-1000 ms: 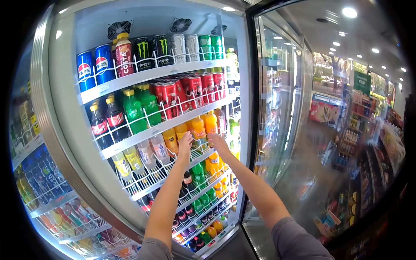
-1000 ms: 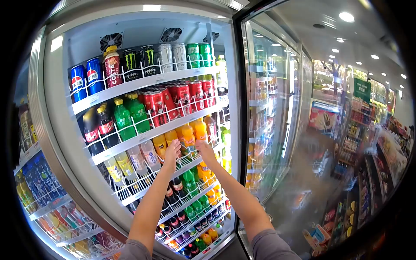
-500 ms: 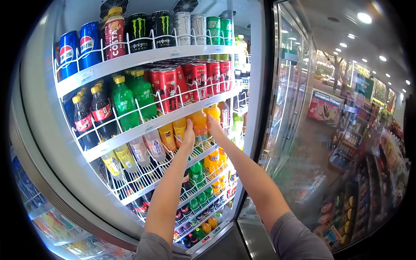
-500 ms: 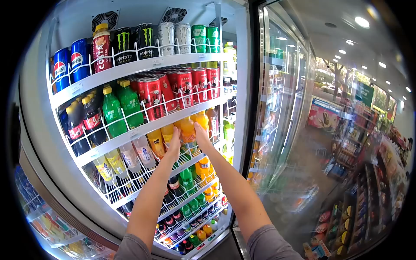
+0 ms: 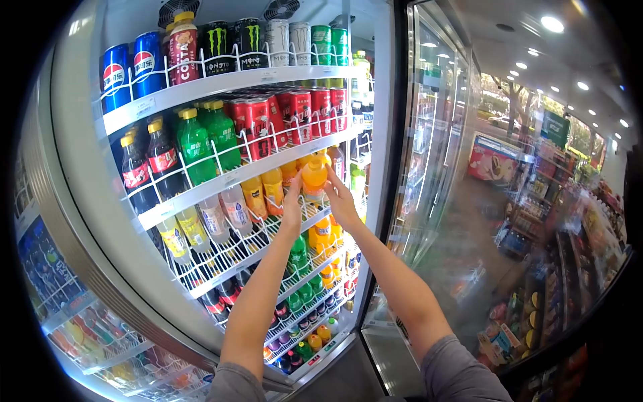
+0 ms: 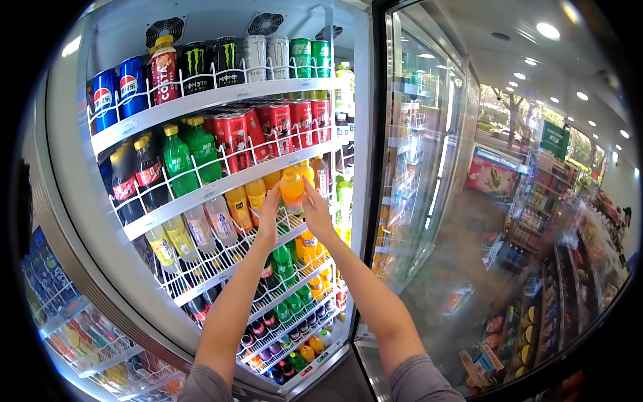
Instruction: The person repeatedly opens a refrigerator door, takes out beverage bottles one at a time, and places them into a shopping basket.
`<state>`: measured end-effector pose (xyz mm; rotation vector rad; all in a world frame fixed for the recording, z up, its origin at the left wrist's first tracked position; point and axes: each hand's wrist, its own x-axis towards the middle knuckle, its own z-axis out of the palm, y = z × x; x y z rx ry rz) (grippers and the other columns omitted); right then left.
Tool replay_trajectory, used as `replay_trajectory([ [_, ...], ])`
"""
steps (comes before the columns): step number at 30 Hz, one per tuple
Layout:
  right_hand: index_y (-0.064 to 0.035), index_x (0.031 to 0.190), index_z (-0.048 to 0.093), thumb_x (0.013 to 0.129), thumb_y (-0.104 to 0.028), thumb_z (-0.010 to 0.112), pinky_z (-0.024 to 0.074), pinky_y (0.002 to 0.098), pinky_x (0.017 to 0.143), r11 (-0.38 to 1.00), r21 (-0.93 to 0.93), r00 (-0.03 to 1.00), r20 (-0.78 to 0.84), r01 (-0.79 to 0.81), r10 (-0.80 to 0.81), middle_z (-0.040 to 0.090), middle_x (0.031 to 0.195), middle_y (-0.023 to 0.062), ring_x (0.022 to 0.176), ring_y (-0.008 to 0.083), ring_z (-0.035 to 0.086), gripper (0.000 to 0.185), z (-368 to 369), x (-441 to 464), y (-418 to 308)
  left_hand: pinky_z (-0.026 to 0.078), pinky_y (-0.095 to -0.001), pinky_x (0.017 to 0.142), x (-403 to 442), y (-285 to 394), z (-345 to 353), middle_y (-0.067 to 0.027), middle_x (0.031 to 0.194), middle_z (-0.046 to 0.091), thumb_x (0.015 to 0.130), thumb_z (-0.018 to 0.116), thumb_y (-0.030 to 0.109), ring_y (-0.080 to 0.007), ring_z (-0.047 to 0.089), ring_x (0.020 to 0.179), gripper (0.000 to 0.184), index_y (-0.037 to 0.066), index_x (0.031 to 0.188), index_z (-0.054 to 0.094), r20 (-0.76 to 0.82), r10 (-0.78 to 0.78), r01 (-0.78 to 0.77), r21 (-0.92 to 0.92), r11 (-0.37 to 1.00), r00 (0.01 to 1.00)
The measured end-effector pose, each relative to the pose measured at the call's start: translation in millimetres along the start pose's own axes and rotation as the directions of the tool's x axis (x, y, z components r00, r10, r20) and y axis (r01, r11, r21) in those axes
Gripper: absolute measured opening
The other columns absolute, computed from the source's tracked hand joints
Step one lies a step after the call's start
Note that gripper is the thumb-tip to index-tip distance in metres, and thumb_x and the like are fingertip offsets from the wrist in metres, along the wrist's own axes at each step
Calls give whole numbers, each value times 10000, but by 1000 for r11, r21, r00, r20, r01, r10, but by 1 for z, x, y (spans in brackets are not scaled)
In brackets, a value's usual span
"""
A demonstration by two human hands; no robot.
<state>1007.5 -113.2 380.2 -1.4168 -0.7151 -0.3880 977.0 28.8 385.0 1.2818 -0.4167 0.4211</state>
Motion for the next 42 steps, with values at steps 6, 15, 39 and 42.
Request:
replay_trajectory([
  [6, -136, 1494, 331, 975, -107, 499, 438, 345, 995, 961, -230, 988, 47, 152, -145, 505, 1375, 194, 1219, 261, 532, 546, -16, -40, -39, 218, -374, 1120, -40, 28, 7, -62, 1415, 492, 1006, 377, 381, -196, 411, 1325, 545, 74, 1457, 399, 106, 26, -37, 106, 994, 994],
  [15, -121, 1523, 248, 992, -134, 524, 460, 332, 986, 992, 105, 995, 86, -65, 56, 519, 1331, 136, 1171, 188, 537, 599, -31, -119, -75, 336, -297, 1066, -106, 35, 18, -38, 1347, 504, 957, 573, 186, -146, 451, 1250, 508, 79, 1436, 442, 231, -78, 27, 215, 976, 970],
  [39, -99, 1384, 464, 904, -195, 676, 594, 301, 711, 859, 195, 788, 531, -472, 312, 680, 1073, 97, 945, 157, 665, 534, 17, -264, -200, 417, -350, 989, -390, 165, 34, -50, 1228, 496, 909, 615, 205, -189, 494, 1179, 767, 227, 1549, 191, -66, -272, 274, 24, 961, 960],
  [42, -93, 1380, 469, 907, -199, 672, 596, 310, 699, 834, 191, 734, 600, -518, 318, 683, 1067, 103, 922, 161, 670, 526, 36, -301, -202, 376, -382, 1046, -444, 173, 34, -84, 1314, 438, 858, 682, 158, -209, 470, 1218, 878, 229, 1555, 152, -112, -261, 274, 121, 954, 959],
])
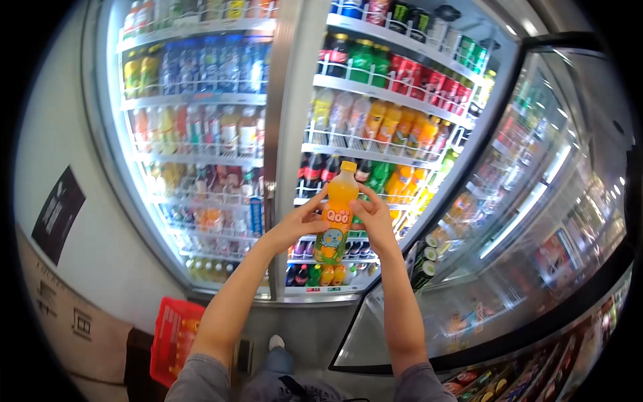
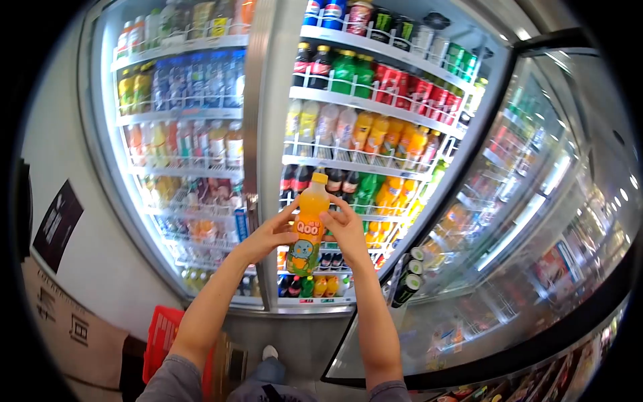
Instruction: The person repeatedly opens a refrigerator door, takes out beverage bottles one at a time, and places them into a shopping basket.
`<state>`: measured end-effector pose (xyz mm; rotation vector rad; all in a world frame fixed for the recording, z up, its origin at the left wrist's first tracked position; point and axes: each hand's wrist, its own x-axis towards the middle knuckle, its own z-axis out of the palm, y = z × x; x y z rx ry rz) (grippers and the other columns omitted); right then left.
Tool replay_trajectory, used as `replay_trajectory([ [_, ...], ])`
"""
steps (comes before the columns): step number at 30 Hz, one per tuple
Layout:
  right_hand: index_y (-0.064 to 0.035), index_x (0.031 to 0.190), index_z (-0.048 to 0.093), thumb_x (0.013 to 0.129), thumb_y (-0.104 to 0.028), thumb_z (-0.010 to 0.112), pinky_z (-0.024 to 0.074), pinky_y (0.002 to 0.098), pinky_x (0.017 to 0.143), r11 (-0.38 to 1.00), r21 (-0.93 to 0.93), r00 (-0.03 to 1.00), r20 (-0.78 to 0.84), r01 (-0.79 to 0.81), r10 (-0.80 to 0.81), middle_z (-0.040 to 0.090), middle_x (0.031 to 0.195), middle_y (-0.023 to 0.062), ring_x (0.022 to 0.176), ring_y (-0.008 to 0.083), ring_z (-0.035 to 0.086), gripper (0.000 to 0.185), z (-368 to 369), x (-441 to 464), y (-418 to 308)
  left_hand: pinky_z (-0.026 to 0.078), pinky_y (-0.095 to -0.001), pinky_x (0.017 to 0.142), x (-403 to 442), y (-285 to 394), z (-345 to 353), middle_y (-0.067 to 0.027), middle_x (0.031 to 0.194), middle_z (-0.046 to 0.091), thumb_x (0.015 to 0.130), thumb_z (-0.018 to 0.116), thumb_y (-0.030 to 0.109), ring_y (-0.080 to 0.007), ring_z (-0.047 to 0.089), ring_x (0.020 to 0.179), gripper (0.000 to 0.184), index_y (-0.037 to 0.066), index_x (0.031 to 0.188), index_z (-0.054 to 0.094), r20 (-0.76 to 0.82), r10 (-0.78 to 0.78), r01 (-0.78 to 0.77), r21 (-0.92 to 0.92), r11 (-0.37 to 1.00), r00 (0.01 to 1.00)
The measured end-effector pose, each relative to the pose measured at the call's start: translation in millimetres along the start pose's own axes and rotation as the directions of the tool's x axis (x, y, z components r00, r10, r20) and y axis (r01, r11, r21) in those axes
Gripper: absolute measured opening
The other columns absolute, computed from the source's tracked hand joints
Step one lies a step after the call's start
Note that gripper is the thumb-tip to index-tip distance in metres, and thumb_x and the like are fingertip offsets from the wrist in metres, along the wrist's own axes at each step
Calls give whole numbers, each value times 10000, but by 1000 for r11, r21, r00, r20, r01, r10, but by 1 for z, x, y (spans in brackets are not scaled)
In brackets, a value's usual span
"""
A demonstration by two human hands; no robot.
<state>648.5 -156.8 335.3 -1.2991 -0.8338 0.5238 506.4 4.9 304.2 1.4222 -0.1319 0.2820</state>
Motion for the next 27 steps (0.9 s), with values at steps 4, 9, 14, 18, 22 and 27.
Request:
replay_trajectory([
  [4, -88, 1380, 475, 906, -194, 674, 592, 300, 686, 996, 68, 995, 79, -62, 56, 684, 1050, 98, 913, 160, 668, 524, 40, -18, 31, 366, -370, 1043, -58, -12, -7, -93, 1307, 481, 828, 740, 159, -216, 483, 1191, 957, 203, 1557, 122, -144, 3, 25, 190, 981, 990],
  [9, -71, 1390, 465, 904, -177, 672, 590, 286, 702, 988, 71, 977, 179, -134, 119, 677, 1041, 114, 912, 152, 660, 539, 82, -23, 58, 400, -369, 1019, -107, -28, -21, -90, 1326, 480, 815, 749, 155, -205, 498, 1161, 970, 179, 1556, 125, -291, 14, 23, 122, 992, 957],
  [14, -85, 1390, 473, 909, -181, 665, 592, 303, 720, 985, 65, 951, 279, -157, 133, 680, 1034, 98, 918, 152, 662, 527, 134, -14, 75, 415, -364, 1000, -153, -24, -44, -86, 1345, 469, 818, 747, 150, -205, 504, 1155, 965, 159, 1555, 125, -434, 13, 57, 147, 987, 901],
  [18, -109, 1400, 474, 923, -204, 655, 568, 282, 711, 980, 25, 919, 354, -195, 174, 673, 1055, 86, 925, 134, 646, 519, 184, -12, 84, 389, -356, 1040, -189, -24, -71, -106, 1413, 415, 799, 749, 97, -226, 468, 1249, 962, 207, 1552, 160, -522, 16, 19, 62, 998, 853],
  [22, -115, 1409, 466, 930, -217, 648, 557, 270, 734, 971, 61, 883, 432, -230, 183, 670, 1070, 77, 946, 136, 640, 522, 234, -3, 117, 405, -343, 1023, -225, -27, -96, -109, 1394, 425, 776, 742, 41, -221, 501, 1206, 962, 209, 1546, 191, -627, 31, -38, 2, 999, 779],
  [27, -106, 1462, 377, 922, -186, 655, 520, 306, 850, 969, 45, 788, 592, -243, 170, 581, 1273, 142, 1108, 198, 596, 614, 298, -2, 144, 433, -332, 982, -279, -27, -124, -127, 1344, 478, 772, 745, 23, -190, 545, 1149, 931, 208, 1533, 241, -733, 98, -151, -7, 988, 673],
])
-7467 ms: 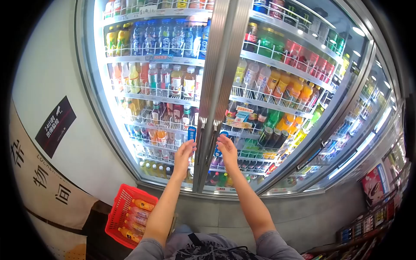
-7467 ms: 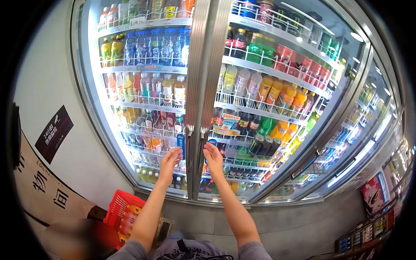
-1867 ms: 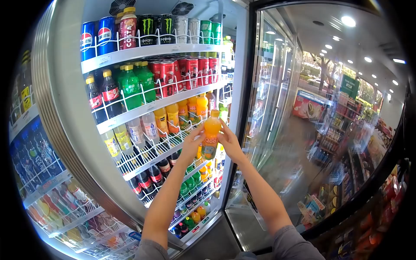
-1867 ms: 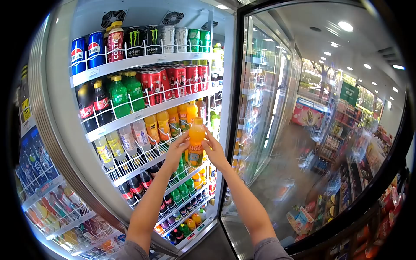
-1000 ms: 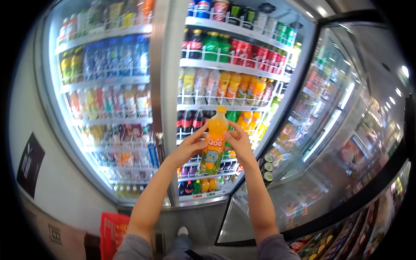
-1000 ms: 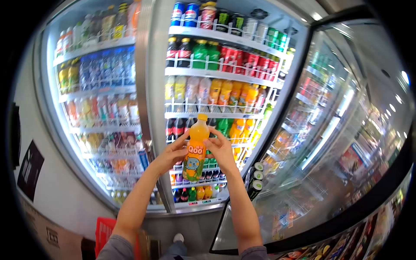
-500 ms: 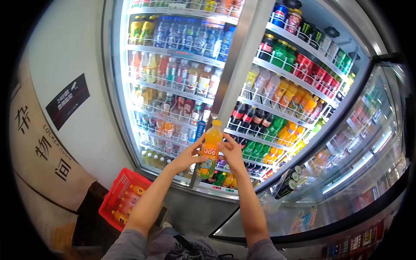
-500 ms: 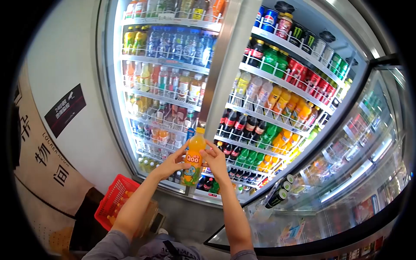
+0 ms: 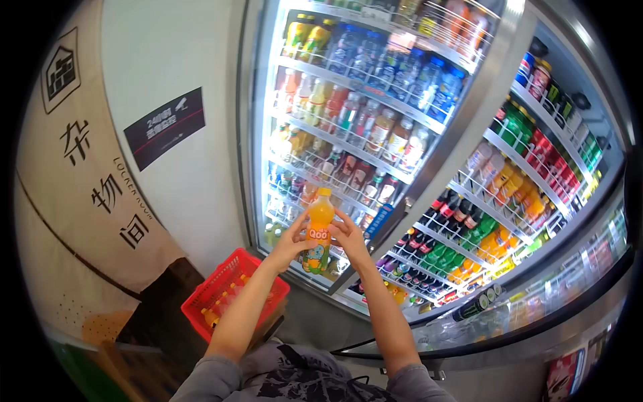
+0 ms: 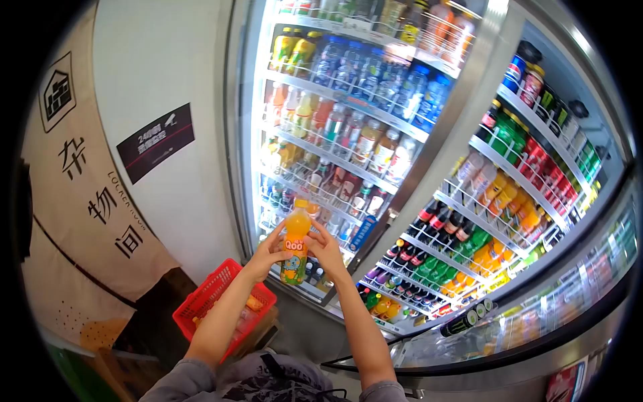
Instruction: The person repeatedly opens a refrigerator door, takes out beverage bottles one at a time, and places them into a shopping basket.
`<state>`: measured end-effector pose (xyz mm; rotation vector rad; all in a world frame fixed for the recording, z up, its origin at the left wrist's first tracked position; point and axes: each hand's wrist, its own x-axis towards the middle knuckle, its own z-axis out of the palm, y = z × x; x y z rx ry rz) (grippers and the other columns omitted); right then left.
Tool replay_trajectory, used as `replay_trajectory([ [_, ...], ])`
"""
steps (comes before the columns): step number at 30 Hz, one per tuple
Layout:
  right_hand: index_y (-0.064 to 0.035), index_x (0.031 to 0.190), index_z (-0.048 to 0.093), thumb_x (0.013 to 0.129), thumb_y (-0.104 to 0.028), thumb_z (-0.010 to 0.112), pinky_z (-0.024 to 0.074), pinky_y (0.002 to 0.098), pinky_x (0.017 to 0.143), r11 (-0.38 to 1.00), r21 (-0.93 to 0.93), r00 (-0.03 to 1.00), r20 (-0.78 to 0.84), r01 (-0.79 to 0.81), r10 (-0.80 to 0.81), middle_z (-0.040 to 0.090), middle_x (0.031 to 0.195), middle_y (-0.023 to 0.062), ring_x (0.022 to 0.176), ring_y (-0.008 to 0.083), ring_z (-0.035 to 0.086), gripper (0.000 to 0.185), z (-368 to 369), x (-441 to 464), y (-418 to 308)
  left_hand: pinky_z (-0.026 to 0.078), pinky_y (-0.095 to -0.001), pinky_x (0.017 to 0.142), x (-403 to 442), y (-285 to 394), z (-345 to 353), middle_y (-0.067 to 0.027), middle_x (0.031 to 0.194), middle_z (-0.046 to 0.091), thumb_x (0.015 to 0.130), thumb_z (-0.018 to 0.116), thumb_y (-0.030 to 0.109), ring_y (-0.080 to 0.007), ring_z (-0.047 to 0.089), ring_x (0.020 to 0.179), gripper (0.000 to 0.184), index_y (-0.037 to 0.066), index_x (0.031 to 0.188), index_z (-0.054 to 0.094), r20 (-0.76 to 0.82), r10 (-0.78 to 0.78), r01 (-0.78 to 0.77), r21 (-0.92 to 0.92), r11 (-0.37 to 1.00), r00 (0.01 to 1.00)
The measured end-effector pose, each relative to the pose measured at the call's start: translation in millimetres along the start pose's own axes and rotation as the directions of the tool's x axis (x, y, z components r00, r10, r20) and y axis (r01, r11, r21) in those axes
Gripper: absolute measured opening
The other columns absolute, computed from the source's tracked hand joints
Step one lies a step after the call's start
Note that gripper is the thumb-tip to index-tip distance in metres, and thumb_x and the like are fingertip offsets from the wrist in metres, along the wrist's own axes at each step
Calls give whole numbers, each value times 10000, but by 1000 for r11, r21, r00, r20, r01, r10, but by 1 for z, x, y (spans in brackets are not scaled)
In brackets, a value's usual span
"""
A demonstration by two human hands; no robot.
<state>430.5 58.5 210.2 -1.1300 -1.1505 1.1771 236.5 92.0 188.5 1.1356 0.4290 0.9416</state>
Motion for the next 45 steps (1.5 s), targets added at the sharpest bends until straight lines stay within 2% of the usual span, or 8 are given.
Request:
replay_trajectory([
  [3, -92, 1487, 324, 892, -150, 691, 460, 335, 976, 997, -8, 978, 195, 76, -73, 472, 1394, 173, 1230, 224, 516, 702, 39, 22, 34, 432, -336, 987, -20, -3, -49, -119, 1354, 477, 782, 737, 30, -191, 531, 1181, 922, 202, 1534, 232, -110, -2, -7, -75, 997, 994],
  [5, -87, 1500, 291, 862, -100, 719, 441, 333, 1001, 1000, 23, 955, 295, -8, 1, 441, 1399, 148, 1219, 214, 514, 769, 73, 27, 53, 432, -360, 994, -41, -6, -77, -88, 1341, 496, 789, 711, 24, -200, 522, 1198, 898, 165, 1531, 226, -214, 50, -70, -86, 994, 976],
  [9, -58, 1499, 278, 867, -45, 691, 455, 333, 982, 985, 61, 881, 459, -161, 115, 472, 1365, 123, 1172, 198, 537, 755, 136, 37, 87, 419, -372, 1005, -93, -18, -131, -101, 1347, 475, 795, 717, 64, -213, 486, 1225, 881, 136, 1519, 220, -418, 4, -32, -61, 998, 908],
  [18, -55, 1511, 247, 857, 2, 676, 475, 305, 946, 969, -82, 658, 720, -232, 218, 522, 1322, 104, 1148, 184, 555, 785, 236, 49, 164, 428, -353, 1022, -184, -61, -192, -120, 1370, 467, 810, 728, 63, -221, 488, 1237, 720, 56, 1412, 332, -716, 23, -150, -115, 982, 698],
  [27, -14, 1499, 247, 883, -50, 672, 459, 318, 976, 930, -182, 480, 815, -321, 325, 506, 1361, 94, 1204, 188, 530, 749, 264, 36, 269, 422, -359, 1023, -242, -134, -214, -116, 1323, 508, 844, 717, 104, -227, 497, 1224, 698, 65, 1442, 358, -871, -27, -80, -76, 994, 490],
  [31, 11, 1479, 267, 893, -93, 676, 449, 327, 992, 889, -207, 450, 802, -409, 394, 474, 1393, 97, 1220, 194, 516, 722, 256, 19, 319, 413, -348, 1035, -258, -171, -212, -111, 1307, 505, 863, 712, 141, -223, 490, 1219, 750, 60, 1483, 296, -888, -153, 18, -161, 987, 434],
  [39, -1, 1482, 254, 891, -48, 651, 449, 329, 990, 843, -288, 427, 760, -455, 490, 474, 1385, 142, 1203, 220, 524, 714, 245, -7, 409, 435, -343, 1000, -274, -265, -214, -125, 1319, 508, 921, 648, 152, -218, 513, 1203, 588, 6, 1409, 353, -943, -283, 208, -246, 947, 175],
  [45, 1, 1461, 295, 876, -23, 644, 468, 319, 953, 804, -371, 424, 704, -465, 570, 537, 1322, 133, 1157, 200, 551, 682, 254, -12, 451, 480, -318, 911, -276, -314, -228, -130, 1230, 559, 901, 645, 115, -201, 570, 1088, 481, -8, 1320, 443, -978, -207, 197, -197, 960, 27],
])
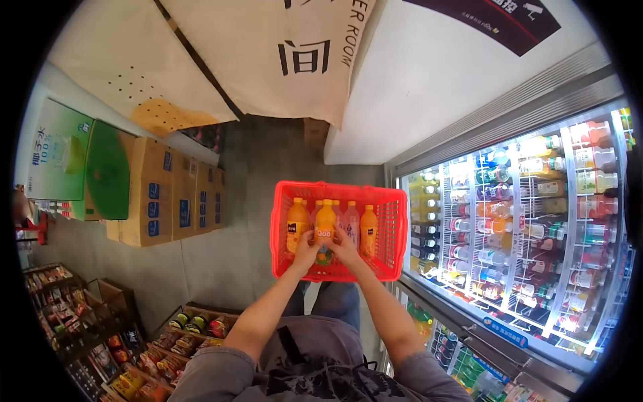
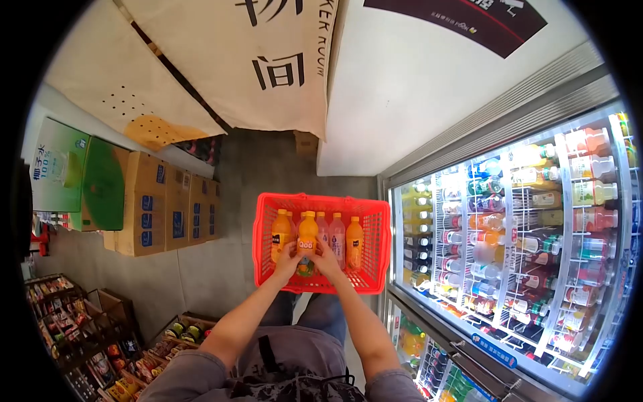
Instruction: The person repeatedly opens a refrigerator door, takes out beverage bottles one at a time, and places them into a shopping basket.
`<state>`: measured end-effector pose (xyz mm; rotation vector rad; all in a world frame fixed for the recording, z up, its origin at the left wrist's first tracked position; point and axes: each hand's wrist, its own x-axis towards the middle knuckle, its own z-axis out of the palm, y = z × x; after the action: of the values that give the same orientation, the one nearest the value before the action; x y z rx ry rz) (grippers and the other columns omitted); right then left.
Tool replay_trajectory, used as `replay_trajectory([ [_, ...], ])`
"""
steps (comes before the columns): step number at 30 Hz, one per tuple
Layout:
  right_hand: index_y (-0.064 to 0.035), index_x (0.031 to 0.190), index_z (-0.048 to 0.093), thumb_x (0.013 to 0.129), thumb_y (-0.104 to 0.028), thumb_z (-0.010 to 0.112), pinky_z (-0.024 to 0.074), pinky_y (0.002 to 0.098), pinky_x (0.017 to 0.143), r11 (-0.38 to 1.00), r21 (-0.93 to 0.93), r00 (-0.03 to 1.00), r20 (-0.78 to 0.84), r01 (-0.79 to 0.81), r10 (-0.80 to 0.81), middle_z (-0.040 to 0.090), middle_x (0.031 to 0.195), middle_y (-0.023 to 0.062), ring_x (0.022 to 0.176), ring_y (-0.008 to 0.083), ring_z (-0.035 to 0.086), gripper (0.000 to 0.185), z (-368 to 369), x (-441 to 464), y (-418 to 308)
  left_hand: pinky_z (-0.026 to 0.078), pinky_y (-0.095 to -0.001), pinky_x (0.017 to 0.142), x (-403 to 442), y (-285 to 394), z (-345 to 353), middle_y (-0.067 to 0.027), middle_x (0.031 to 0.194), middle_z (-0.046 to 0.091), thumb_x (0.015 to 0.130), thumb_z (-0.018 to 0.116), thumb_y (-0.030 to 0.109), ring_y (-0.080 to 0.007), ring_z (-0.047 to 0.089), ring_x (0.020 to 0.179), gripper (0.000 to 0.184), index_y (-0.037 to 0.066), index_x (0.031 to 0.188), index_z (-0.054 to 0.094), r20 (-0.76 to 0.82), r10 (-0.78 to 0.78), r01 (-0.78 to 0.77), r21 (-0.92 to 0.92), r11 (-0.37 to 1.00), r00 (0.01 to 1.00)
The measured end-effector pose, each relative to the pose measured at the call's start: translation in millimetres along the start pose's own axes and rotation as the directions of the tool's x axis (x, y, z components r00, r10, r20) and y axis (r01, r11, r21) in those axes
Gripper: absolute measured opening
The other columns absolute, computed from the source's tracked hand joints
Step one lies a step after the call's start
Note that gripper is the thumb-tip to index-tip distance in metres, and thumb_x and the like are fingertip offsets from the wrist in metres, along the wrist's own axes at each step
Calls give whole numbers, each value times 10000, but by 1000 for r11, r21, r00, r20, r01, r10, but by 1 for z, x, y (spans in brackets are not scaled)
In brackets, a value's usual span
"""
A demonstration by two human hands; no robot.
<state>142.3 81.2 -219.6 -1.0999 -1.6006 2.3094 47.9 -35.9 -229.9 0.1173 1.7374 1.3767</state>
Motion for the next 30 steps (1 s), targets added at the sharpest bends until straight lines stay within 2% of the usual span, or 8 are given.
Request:
replay_trajectory([
  [5, 9, 1438, 337, 874, -60, 660, 490, 323, 901, 998, -53, 999, 41, 16, -14, 578, 1266, 141, 1089, 202, 589, 654, -5, 23, 29, 460, -376, 951, 18, -24, -2, -213, 1299, 525, 902, 623, 181, -317, 562, 1152, 590, 8, 1407, 372, -19, 25, -20, 235, 972, 999],
  [7, 9, 1433, 350, 873, -81, 667, 495, 324, 882, 987, -143, 997, 41, 68, -63, 589, 1248, 145, 1068, 205, 599, 650, -3, 33, 44, 425, -421, 995, 17, -23, 2, -253, 1331, 491, 911, 584, 204, -381, 520, 1202, 607, 30, 1444, 349, -60, 46, -5, 558, 830, 997],
  [14, 21, 1413, 371, 877, -62, 661, 486, 323, 919, 885, -453, 994, 27, 108, -108, 559, 1269, 137, 1129, 214, 573, 615, 0, 41, 67, 424, -390, 983, 1, -28, 6, -225, 1239, 565, 911, 564, 168, -340, 541, 1178, 534, 58, 1413, 421, -160, 190, -68, 563, 823, 969],
  [17, 9, 1401, 402, 846, -120, 699, 489, 337, 910, 872, -476, 990, -24, 112, -140, 578, 1243, 169, 1110, 244, 592, 642, 3, 44, 75, 378, -426, 1055, -15, 15, 3, -275, 1369, 459, 867, 553, 133, -400, 454, 1276, 578, 88, 1426, 409, 21, -128, 105, 450, 887, 992],
  [21, -14, 1395, 433, 843, -143, 704, 508, 354, 893, 956, -265, 990, -35, 123, -137, 582, 1245, 195, 1123, 268, 598, 628, 16, 22, 41, 424, -447, 981, -7, -20, 8, -247, 1219, 568, 844, 543, 98, -396, 528, 1178, 459, 68, 1301, 516, -80, 22, 13, 407, 913, 997],
  [25, -35, 1403, 433, 877, -132, 678, 536, 349, 857, 949, -314, 990, -117, 33, -73, 577, 1243, 184, 1110, 247, 606, 587, -7, -22, -11, 445, -440, 958, -16, 14, 26, -218, 1159, 604, 851, 543, 92, -361, 568, 1134, 389, 48, 1237, 557, -124, 202, -133, 423, 897, 972],
  [27, -28, 1393, 428, 914, -158, 650, 518, 302, 859, 996, 86, 983, -183, 22, -6, 579, 1250, 123, 1072, 176, 605, 544, -23, -46, -32, 449, -425, 961, -12, 27, 43, -211, 1170, 607, 870, 535, 97, -349, 573, 1133, 373, 39, 1238, 557, -10, 147, -139, 261, 955, 989],
  [30, -47, 1380, 449, 942, -206, 623, 520, 303, 861, 976, 203, 943, -332, 83, -12, 569, 1262, 113, 1083, 189, 600, 497, -53, -96, -86, 467, -382, 949, -18, 62, 97, -180, 1166, 627, 936, 516, 123, -314, 597, 1106, 307, 19, 1219, 571, 190, 228, -253, 120, 960, 955],
])
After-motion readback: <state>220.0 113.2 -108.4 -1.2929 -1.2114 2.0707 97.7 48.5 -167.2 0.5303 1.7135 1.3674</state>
